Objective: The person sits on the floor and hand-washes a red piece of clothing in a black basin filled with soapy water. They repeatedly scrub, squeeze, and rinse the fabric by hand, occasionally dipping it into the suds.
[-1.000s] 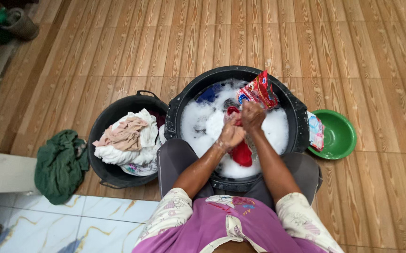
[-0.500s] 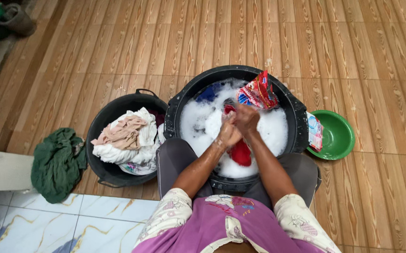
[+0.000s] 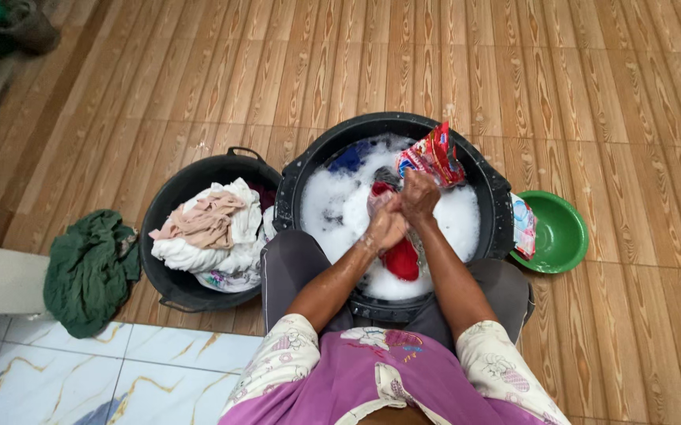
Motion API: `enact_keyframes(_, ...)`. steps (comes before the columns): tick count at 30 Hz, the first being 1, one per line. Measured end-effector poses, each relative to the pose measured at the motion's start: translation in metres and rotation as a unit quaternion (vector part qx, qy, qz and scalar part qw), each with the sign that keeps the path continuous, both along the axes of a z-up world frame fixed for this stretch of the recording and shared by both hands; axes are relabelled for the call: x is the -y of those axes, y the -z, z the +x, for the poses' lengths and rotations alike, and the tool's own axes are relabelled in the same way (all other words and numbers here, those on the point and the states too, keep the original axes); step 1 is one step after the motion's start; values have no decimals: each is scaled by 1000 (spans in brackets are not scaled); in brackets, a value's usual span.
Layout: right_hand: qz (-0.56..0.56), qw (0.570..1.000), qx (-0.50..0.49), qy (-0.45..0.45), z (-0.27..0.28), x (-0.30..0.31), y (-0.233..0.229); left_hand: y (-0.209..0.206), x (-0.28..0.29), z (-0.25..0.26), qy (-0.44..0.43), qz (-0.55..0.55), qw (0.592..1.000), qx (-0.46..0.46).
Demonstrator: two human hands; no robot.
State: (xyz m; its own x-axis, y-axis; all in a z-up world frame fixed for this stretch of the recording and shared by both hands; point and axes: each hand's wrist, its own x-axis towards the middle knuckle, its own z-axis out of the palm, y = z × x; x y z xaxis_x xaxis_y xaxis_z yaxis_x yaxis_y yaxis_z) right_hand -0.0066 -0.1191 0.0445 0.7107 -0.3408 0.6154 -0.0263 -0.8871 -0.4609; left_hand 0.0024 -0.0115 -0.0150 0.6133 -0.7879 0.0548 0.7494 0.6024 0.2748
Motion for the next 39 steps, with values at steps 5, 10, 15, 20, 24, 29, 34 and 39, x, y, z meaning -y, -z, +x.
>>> enact_keyframes(5,47,992,41,-108,-28,-56,-11,-9,-6,18,-13,20,993,-114)
enact_keyframes(10,40,985,10,-166,-44,-71,-13,-6,-14,15,-58,49,995,-65)
enact_keyframes(15,65,998,12,-5,-20,-21,-35,-4,0,-12,-34,33,999,-25)
enact_keyframes(20,108,991,-66,-47,-19,-36,-4,-12,-2,2,21,-75,996,-45)
enact_keyframes(24,-46,996,-63,-50,-22,-84,24,-20,-17,33,-65,36,996,-50)
enact_keyframes(29,-169,883,-117,421,37,-113,-5,-20,-20,30,-29,16,998,-55)
enact_keyframes(34,31,994,-103,21,20,-60,19,-19,-29,5,-117,111,920,356)
enact_keyframes(39,201,971,-123,-37,5,2,-12,-10,-5,-8,81,-176,981,13)
